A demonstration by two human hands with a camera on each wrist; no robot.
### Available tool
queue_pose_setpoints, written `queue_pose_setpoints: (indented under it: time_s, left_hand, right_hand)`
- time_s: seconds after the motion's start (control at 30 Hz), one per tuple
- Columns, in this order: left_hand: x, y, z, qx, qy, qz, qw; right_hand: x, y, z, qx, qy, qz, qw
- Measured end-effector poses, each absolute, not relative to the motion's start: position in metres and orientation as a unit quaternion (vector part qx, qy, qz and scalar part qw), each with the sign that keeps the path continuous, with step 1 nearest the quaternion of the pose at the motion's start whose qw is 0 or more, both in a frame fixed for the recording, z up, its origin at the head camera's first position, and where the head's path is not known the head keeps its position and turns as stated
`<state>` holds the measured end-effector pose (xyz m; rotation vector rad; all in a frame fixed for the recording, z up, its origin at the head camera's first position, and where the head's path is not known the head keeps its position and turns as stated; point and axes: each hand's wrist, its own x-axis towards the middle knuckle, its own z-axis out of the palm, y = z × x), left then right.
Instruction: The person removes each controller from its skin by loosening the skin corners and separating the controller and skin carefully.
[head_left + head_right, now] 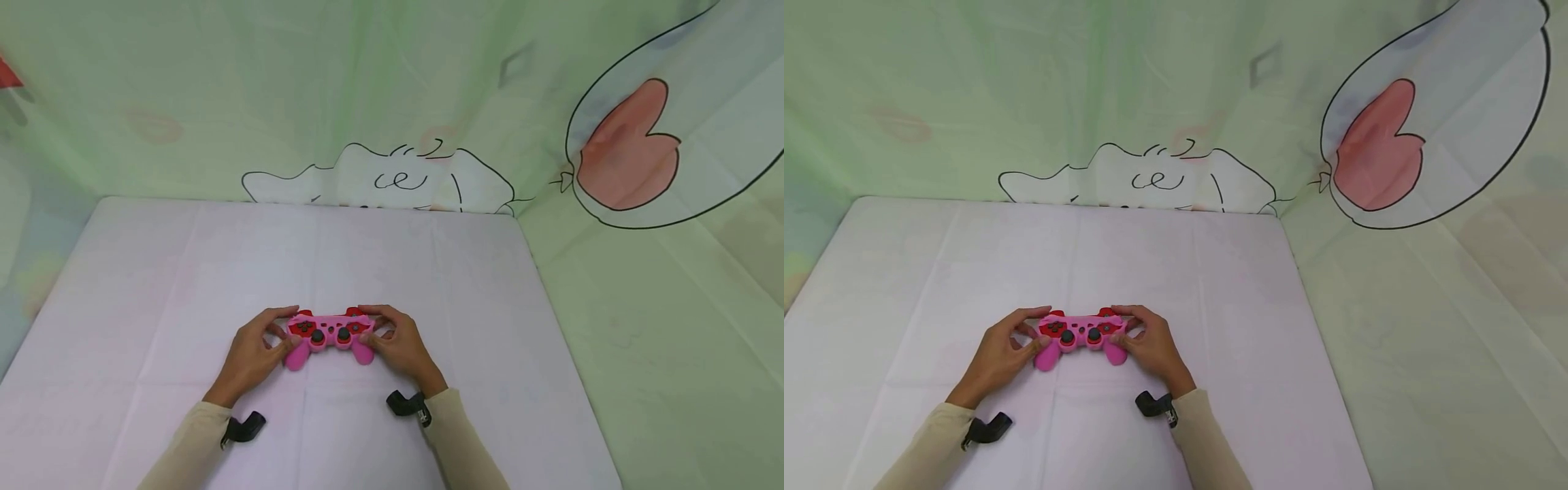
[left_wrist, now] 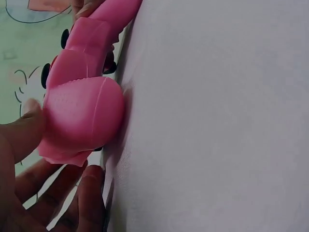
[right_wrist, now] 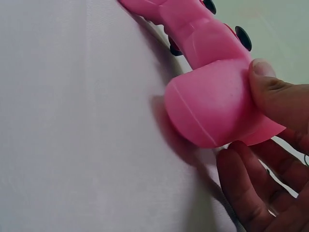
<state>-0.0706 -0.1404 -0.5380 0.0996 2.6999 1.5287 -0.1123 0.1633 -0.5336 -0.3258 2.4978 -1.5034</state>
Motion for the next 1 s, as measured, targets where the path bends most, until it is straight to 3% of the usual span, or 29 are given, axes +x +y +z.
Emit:
queue_pose_setpoints:
  time_s: [0.3,0.47,0.7,0.87,1.0]
  left_hand:
    - [-0.074,-0.135,-0.535,0.011,0.871,0.490,-0.046]
    - [-0.080,-0.142,-0.534,0.016,0.871,0.490,0.000]
    - [-0.092,-0.152,-0.535,0.051,0.854,0.512,0.069]
    - [-0.091,-0.152,-0.536,0.054,0.853,0.513,0.079]
    - [-0.087,-0.148,-0.537,0.054,0.855,0.512,0.052]
  right_hand:
    - [-0.109,0.159,-0.534,-0.097,0.861,-0.498,0.043]
    - [-0.112,0.159,-0.533,-0.081,0.856,-0.509,0.047]
    - [-0.123,0.163,-0.531,-0.118,0.847,-0.510,0.093]
    - [-0.129,0.167,-0.532,-0.149,0.827,-0.527,0.127]
    - [-0.129,0.167,-0.531,-0.154,0.825,-0.530,0.123]
